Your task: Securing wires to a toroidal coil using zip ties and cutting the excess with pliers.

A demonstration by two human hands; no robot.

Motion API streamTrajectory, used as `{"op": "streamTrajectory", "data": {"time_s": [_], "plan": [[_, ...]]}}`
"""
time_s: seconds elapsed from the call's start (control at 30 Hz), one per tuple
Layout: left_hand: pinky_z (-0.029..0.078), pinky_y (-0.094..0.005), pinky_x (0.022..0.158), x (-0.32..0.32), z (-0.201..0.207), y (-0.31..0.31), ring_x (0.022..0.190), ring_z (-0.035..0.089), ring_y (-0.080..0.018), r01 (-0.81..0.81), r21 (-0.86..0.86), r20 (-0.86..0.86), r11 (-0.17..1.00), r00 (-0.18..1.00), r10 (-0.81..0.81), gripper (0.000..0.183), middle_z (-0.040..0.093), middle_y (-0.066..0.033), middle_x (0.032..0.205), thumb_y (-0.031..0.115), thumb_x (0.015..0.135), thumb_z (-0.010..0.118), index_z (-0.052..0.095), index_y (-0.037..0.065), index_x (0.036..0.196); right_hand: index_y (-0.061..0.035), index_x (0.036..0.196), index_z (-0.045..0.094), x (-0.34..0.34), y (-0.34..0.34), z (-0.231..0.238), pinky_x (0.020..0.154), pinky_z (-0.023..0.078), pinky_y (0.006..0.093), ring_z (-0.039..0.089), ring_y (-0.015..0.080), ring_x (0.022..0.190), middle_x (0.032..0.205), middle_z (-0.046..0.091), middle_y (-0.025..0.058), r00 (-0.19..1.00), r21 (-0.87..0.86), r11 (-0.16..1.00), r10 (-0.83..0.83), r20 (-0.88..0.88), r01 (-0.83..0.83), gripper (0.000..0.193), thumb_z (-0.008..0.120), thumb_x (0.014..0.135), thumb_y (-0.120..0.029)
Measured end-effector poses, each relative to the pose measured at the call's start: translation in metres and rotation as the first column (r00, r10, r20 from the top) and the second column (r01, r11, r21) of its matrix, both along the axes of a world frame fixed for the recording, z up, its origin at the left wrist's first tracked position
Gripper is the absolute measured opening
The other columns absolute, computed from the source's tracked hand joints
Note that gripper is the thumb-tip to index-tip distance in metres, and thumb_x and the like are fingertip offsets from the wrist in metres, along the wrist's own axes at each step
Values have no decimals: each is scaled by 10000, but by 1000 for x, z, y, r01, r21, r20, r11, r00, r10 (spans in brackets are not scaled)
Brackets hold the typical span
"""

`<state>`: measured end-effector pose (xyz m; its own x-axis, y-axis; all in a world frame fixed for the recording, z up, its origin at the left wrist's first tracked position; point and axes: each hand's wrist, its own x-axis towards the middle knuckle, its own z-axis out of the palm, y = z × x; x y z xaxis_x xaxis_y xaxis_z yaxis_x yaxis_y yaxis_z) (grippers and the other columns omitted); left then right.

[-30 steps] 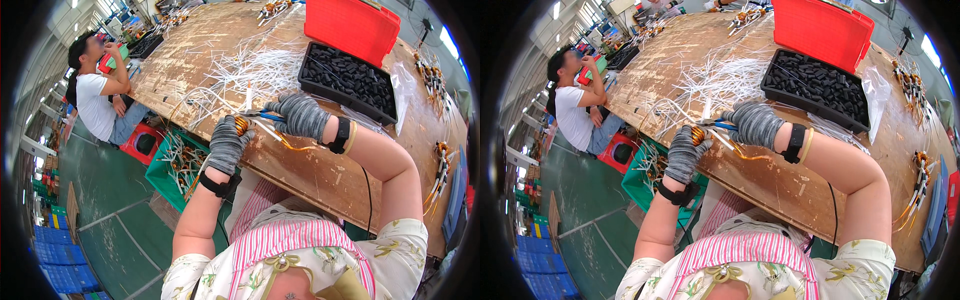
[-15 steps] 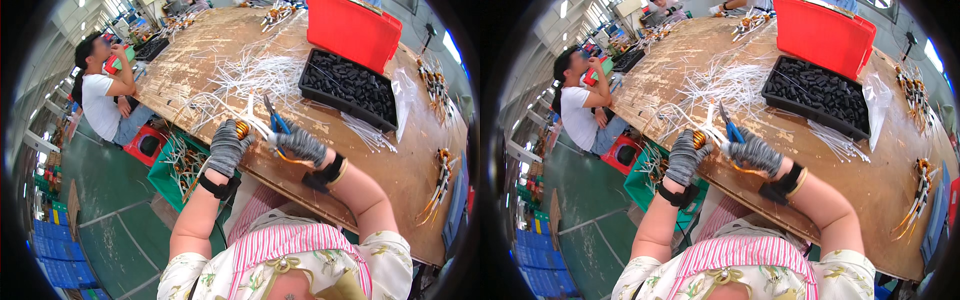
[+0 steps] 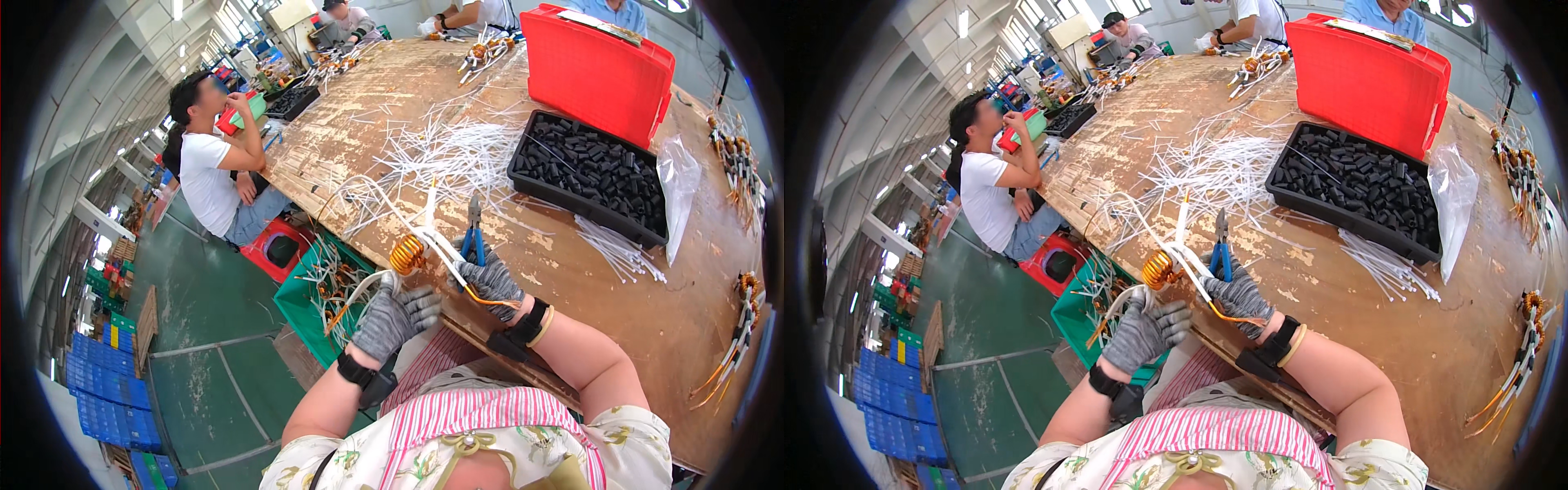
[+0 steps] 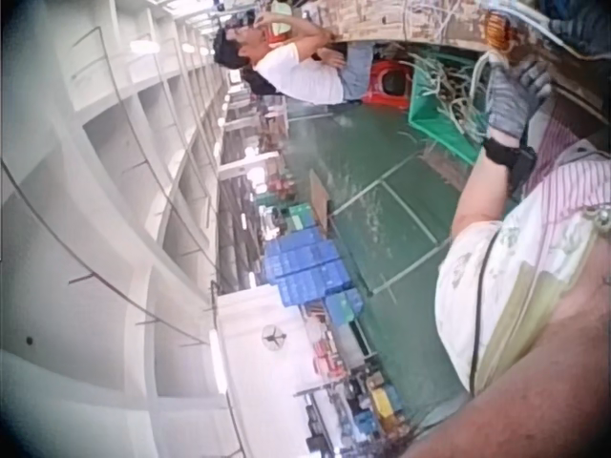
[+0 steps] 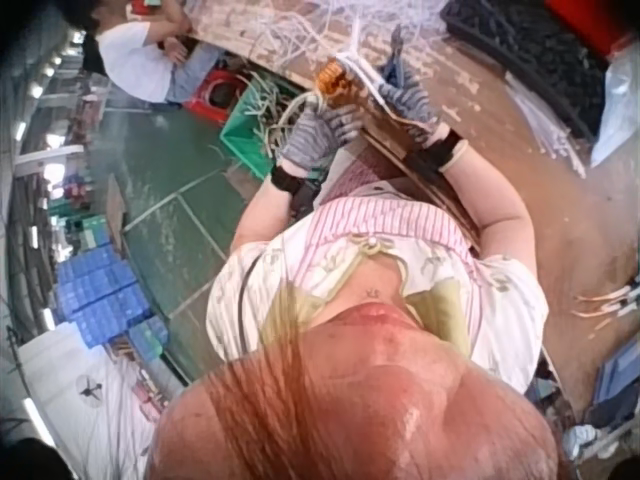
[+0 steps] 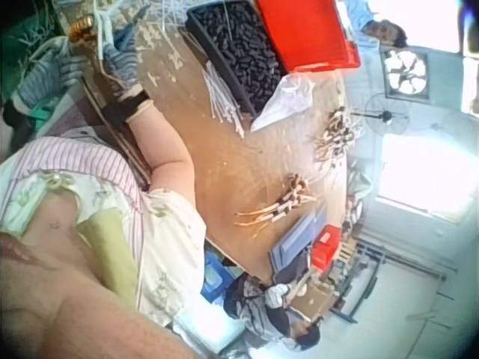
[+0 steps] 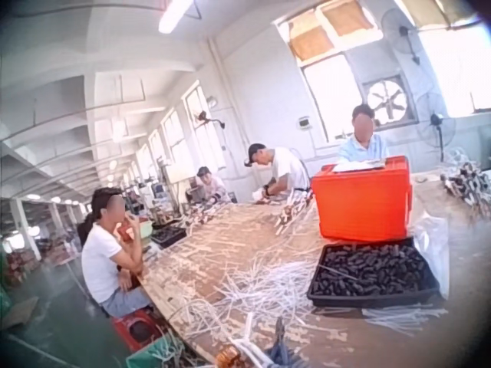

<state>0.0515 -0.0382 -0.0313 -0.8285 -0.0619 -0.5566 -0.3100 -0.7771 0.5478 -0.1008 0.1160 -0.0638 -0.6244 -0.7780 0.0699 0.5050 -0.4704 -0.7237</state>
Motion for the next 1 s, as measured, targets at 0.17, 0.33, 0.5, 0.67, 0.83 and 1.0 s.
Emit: {"op": "streamTrajectory", "data": {"time_s": [0.17,0.33,0.5,0.67,0.83,1.0], "plan": [[417,-458,961,-27,-5,-1,1145,501,-304,-217,106,-160,970,959,232,735,491,-144,1299,643,870,320,406,72,1323,-45,1198,476,15,8,26,855,463,304,561,149,961,1032,588,55,941,8,961,273,-202,-277,417,662,833,-120],[479,-459,878,-17,1,-28,1066,549,-276,-273,248,-269,929,902,337,478,563,-120,1183,392,874,443,490,73,1227,-50,1148,513,14,7,22,866,419,269,509,104,969,1034,563,4,903,156,981,168,-395,-115,313,620,868,-139],[561,-373,760,23,77,-60,950,607,-274,-343,7,-486,939,820,303,443,590,-125,1090,271,863,541,468,19,1220,-62,1147,511,2,5,12,772,451,238,527,72,864,992,575,9,955,105,990,-58,-291,92,278,578,892,-153],[547,-381,804,103,124,-161,946,602,-252,-752,-449,-653,482,644,398,488,555,-137,1116,166,799,640,449,-3,1215,-62,1185,463,-8,0,3,593,500,253,573,124,683,920,598,67,995,135,988,-81,51,73,324,573,889,-134],[533,-331,761,158,180,-197,868,604,-197,-667,-708,-682,-232,562,467,360,581,-83,1014,134,786,689,536,22,1092,-53,1131,463,-13,-6,-12,558,512,260,575,131,664,890,590,80,982,47,995,-99,159,93,269,558,882,-88],[507,-310,771,197,225,-209,915,576,-163,-510,-822,-565,-255,667,486,415,578,-73,1049,193,829,679,521,31,1177,-58,1130,472,-12,3,3,553,515,268,583,143,670,890,593,90,976,125,985,-142,168,122,268,561,880,-90]]}}
